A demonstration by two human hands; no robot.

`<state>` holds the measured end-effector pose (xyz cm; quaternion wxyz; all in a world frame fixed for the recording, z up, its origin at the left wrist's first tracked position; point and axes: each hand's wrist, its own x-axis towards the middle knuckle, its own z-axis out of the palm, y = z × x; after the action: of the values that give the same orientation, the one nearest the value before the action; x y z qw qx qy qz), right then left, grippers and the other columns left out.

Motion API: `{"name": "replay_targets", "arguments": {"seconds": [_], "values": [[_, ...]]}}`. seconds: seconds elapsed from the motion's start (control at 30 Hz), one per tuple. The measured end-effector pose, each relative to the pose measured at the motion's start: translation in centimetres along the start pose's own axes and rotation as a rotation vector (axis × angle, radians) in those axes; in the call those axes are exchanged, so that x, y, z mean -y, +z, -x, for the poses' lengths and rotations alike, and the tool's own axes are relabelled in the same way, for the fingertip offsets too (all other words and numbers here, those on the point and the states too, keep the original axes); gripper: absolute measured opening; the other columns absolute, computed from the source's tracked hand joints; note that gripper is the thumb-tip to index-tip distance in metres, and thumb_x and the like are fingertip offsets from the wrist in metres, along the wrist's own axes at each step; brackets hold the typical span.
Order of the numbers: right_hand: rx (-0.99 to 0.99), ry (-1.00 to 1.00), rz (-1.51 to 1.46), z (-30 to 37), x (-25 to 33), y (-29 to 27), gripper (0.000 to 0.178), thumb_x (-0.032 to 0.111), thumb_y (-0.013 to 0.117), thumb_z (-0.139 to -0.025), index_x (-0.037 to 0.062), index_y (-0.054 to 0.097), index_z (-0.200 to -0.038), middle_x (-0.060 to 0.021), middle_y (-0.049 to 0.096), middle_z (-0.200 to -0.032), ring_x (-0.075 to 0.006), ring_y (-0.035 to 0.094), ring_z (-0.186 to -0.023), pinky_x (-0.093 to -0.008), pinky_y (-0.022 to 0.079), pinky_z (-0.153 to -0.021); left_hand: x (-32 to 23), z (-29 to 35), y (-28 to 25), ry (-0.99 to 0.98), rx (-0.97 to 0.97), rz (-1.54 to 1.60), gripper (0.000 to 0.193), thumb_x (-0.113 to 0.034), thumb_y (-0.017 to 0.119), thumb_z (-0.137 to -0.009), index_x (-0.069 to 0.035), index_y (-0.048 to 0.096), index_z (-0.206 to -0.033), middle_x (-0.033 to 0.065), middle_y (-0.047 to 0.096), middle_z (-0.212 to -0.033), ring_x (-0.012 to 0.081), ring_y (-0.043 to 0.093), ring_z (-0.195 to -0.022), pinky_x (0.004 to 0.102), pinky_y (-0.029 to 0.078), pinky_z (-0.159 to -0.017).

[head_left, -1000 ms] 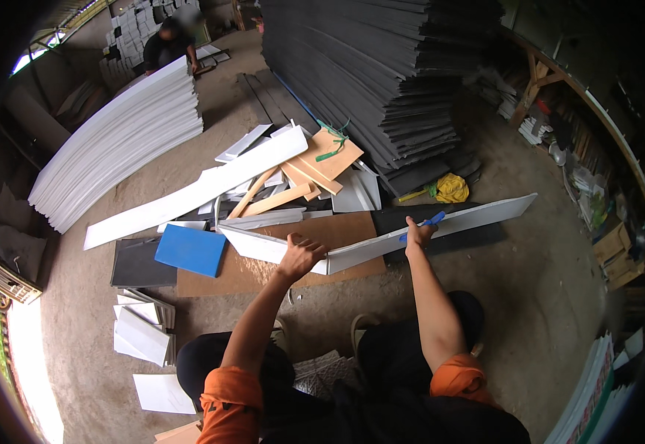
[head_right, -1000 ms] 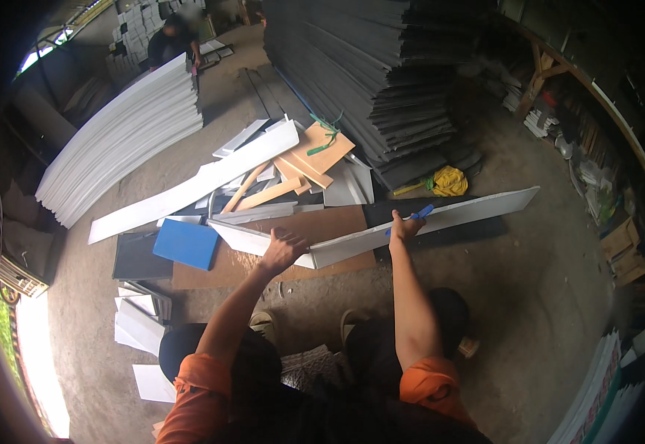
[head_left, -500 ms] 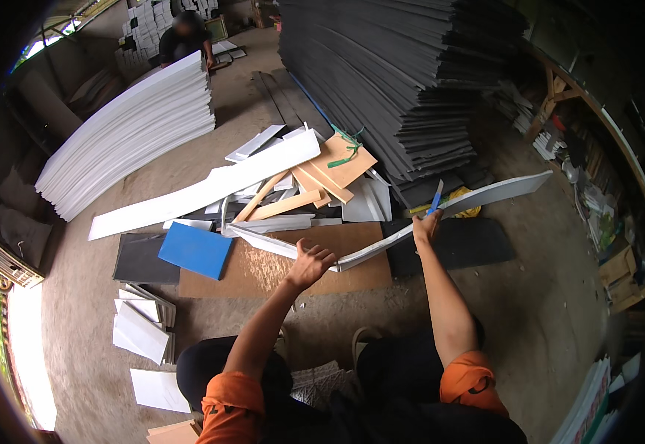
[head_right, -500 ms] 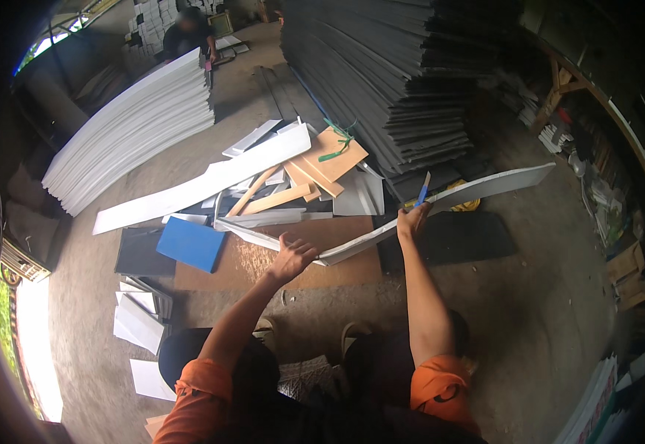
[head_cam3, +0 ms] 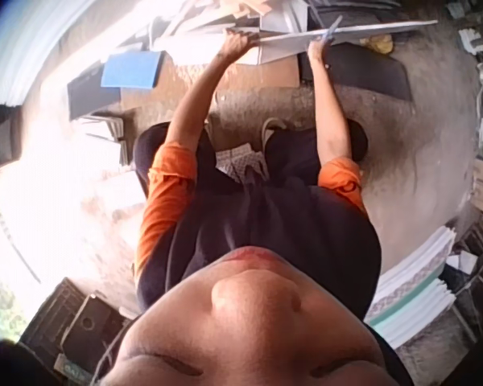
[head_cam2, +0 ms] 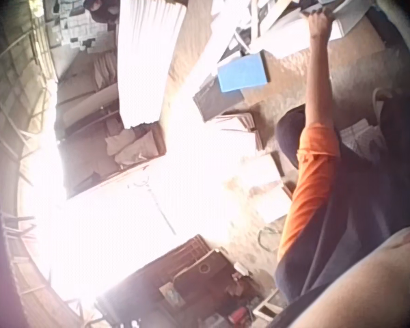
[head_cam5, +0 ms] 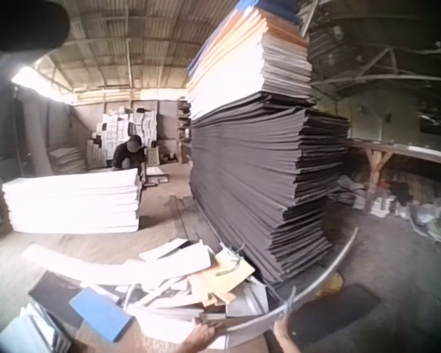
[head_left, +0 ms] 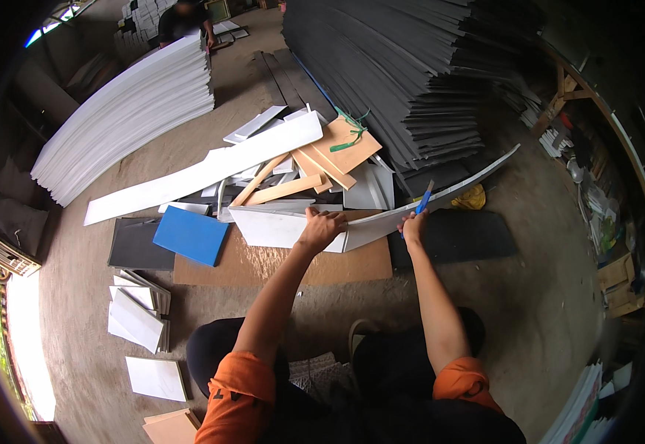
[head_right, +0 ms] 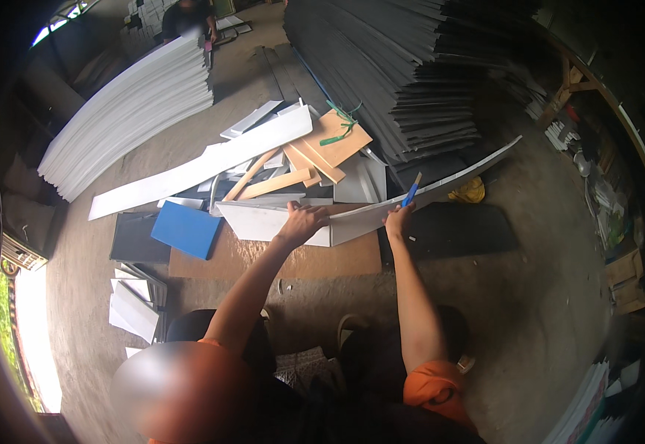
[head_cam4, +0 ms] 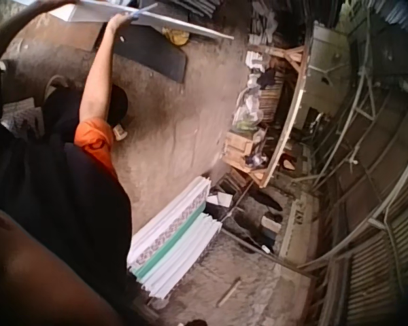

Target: The person sits on the floor and uses a blue utility knife to cut white rectangular sheets. They use a blue template to guide the cuts, repeatedly aligning the template and slicing along its edge to produce smaller pieces.

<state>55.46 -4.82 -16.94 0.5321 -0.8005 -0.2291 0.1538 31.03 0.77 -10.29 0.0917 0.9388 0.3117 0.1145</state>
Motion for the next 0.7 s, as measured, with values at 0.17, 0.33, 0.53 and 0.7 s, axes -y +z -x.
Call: {"name": "replay_targets", "arguments": {"seconds": [0.17, 0.33, 0.53, 0.7], "values": [[-0.002, -0.267, 0.287, 7.2, 2.6, 0.7, 0.031, 0.029, 0.040, -0.089, 0.0002, 0.043, -0.098, -0.0193, 0.057, -0.071, -0.0342, 0.057, -0.057, -0.0396, 0.044, -0.045, 1.1, 0.6, 0.6, 0.010, -0.025, -0.046, 0.024, -0.034, 0.045, -0.084, -0.015, 0.048, -0.099, 0.0042, 0.060, -0.090, 0.0196, 0.057, -0.085, 0.0495, 0.030, -0.078], [0.277, -0.360, 0.429, 15.0, 6.6, -0.9, 0.029, 0.026, 0.043, -0.086, 0.0003, 0.044, -0.101, -0.0268, 0.056, -0.081, -0.0413, 0.055, -0.075, -0.0467, 0.042, -0.061, 0.7, 0.2, 0.7, 0.052, -0.047, -0.072, 0.021, -0.029, 0.042, -0.086, -0.013, 0.045, -0.099, 0.0066, 0.061, -0.076, 0.0223, 0.060, -0.071, 0.0487, 0.036, -0.072], [0.447, -0.320, 0.432, 17.4, 6.6, -1.9, 0.029, 0.022, 0.037, -0.088, -0.0019, 0.033, -0.105, -0.0278, 0.056, -0.083, -0.0436, 0.054, -0.079, -0.0486, 0.042, -0.066, 0.8, 0.1, 1.3, 0.124, -0.114, -0.239, 0.017, -0.024, 0.036, -0.087, -0.010, 0.042, -0.094, 0.0068, 0.058, -0.060, 0.0240, 0.060, -0.058, 0.0472, 0.041, -0.056], [0.471, -0.252, 0.478, 18.0, 6.9, -1.6, 0.039, 0.031, 0.030, -0.090, -0.0047, 0.042, -0.099, -0.0280, 0.056, -0.080, -0.0433, 0.054, -0.077, -0.0478, 0.042, -0.066, 1.0, 0.2, 1.8, 0.107, -0.121, -0.227, 0.018, -0.026, 0.037, -0.087, -0.010, 0.043, -0.094, 0.0075, 0.058, -0.061, 0.0245, 0.060, -0.060, 0.0480, 0.042, -0.057]]}}
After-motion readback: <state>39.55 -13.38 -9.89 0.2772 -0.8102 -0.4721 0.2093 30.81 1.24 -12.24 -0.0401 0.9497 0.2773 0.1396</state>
